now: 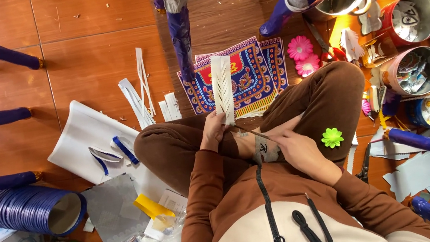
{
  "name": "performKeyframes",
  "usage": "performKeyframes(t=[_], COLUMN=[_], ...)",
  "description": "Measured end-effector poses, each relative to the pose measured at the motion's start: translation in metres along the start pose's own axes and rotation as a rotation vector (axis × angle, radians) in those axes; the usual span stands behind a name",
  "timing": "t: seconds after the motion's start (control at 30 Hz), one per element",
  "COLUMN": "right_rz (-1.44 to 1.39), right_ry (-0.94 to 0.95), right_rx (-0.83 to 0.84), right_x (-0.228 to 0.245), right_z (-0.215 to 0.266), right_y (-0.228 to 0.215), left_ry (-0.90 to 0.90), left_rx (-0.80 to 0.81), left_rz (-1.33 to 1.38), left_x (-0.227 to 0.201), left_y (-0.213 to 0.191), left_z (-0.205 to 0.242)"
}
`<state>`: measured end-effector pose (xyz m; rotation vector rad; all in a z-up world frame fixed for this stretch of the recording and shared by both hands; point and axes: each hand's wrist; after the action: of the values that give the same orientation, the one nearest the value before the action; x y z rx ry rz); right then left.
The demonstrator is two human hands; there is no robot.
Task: Decorating a blue paper mache horse by gluing on a flower, a yellow mane, and patterned paper.
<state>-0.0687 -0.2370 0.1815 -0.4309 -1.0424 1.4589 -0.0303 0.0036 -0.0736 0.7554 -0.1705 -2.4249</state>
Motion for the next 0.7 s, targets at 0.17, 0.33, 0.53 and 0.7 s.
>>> performKeyframes(t=[0.17, 0.33, 0.53, 0.7], right_rz=[-0.081, -0.172, -0.063, 0.074], right_ry=[0.092, 0.013, -0.085, -0.052], right_rx=[0.180, 0.030, -0.218, -0.185], right_x=[0.001, -0.001, 0.003, -0.005], right_z=[-0.006, -0.046, -0.084, -0.102], right_y=[-0.045, -0.033, -0.006, 0.034], left_ry=[0.062, 0.081, 0.103, 0.082], left_rx=[0.049, 0.063, 0.033, 0.058], left_rz=[-0.061, -0.049, -0.058, -0.042], left_x=[-0.021, -0.023, -0.011, -0.011], left_y=[0.016, 0.010, -0.001, -0.001], left_z=[0.030, 0.028, 0.009, 0.007])
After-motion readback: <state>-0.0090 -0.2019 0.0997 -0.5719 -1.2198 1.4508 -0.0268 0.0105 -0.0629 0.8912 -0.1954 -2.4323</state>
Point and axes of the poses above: each hand's wrist, its own z-axis away from the middle knuckle, its own y-axis out of the palm, x = y × z, and after that the axes turned 2 degrees about x, right-handed
